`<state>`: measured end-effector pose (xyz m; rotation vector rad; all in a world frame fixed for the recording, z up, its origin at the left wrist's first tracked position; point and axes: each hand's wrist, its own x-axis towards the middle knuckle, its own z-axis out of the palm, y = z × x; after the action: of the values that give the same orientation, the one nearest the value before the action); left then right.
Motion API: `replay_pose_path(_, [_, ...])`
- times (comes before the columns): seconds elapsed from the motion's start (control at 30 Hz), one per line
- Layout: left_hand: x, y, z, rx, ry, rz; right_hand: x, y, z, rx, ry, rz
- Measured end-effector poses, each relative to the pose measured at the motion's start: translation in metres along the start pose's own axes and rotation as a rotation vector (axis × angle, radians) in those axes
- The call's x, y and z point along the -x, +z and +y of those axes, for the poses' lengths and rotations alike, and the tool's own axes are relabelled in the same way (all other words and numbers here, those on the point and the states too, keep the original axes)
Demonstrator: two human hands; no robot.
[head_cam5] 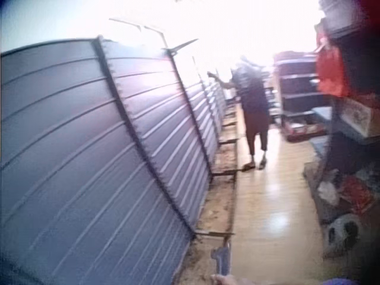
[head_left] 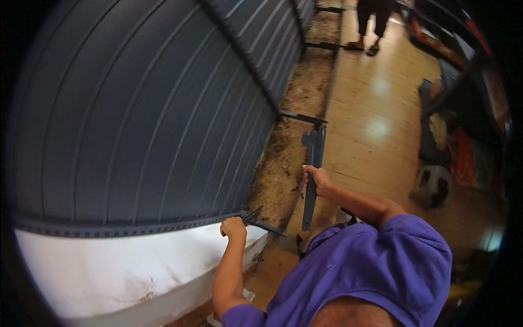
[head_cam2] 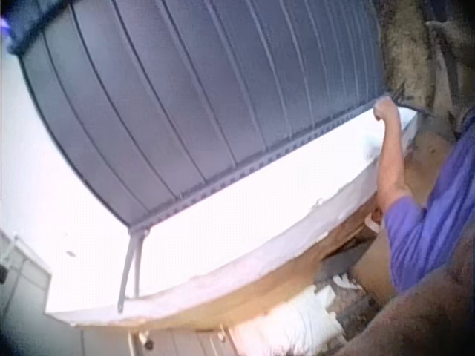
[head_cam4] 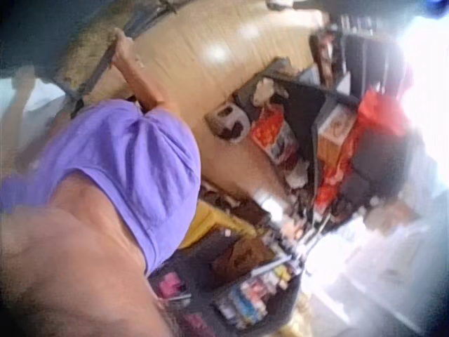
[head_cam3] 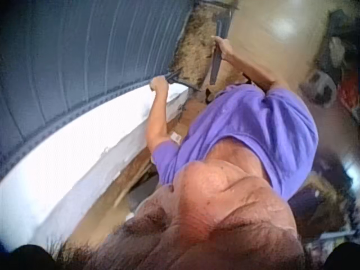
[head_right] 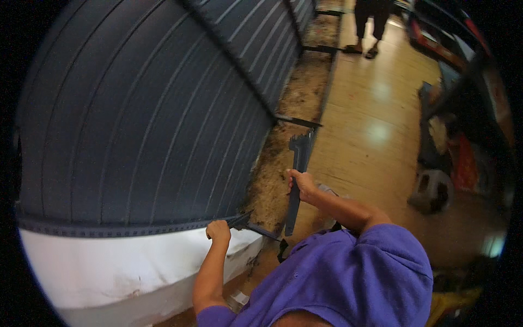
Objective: The person picks up a metal shelf panel and places it on a stack, then attaches several metal shelf brackets to a vertical support frame by slotting them into place. They then place another metal piece into a plastic crate and walk down a supermarket aisle while holding a small brown object.
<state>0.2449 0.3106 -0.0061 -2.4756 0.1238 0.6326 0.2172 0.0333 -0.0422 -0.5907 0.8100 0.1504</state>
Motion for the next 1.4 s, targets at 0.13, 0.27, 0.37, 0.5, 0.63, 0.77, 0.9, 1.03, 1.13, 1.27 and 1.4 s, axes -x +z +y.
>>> replay_pose_path(0.13, [-0.014,-0.05,0.04,-0.503,0.282,-0.338,0.006,-0.048,0.002,-0.189,-0.052,0.16])
replay_pose_path(0.27, [-0.033,-0.048,0.078,-0.341,0.21,-0.324,0.023,-0.092,-0.005,-0.42,-0.142,0.345])
replay_pose_path(0.37, [-0.038,-0.052,0.094,-0.066,0.377,-0.19,0.027,-0.125,-0.008,-0.488,-0.198,0.402])
replay_pose_path(0.5, [-0.022,-0.066,0.131,0.118,0.467,-0.064,0.043,-0.152,-0.02,-0.562,-0.246,0.421])
replay_pose_path(0.63, [0.009,-0.099,0.182,0.306,0.454,0.06,0.057,-0.179,-0.035,-0.621,-0.274,0.416])
replay_pose_path(0.77, [0.044,-0.135,0.228,0.593,0.613,0.148,0.062,-0.205,-0.057,-0.664,-0.311,0.435])
replay_pose_path(0.9, [0.088,-0.161,0.283,0.825,0.803,0.273,0.076,-0.227,-0.092,-0.672,-0.348,0.415])
replay_pose_path(1.03, [0.132,-0.177,0.34,0.919,0.911,0.303,0.088,-0.255,-0.129,-0.675,-0.421,0.354])
replay_pose_path(1.13, [0.168,-0.196,0.369,0.783,0.91,0.34,0.097,-0.276,-0.156,-0.668,-0.452,0.374])
replay_pose_path(1.27, [0.194,-0.208,0.4,0.674,0.931,0.38,0.104,-0.302,-0.178,-0.636,-0.527,0.447])
replay_pose_path(1.4, [0.2,-0.223,0.428,0.593,0.991,0.374,0.092,-0.324,-0.191,-0.729,-0.567,0.506])
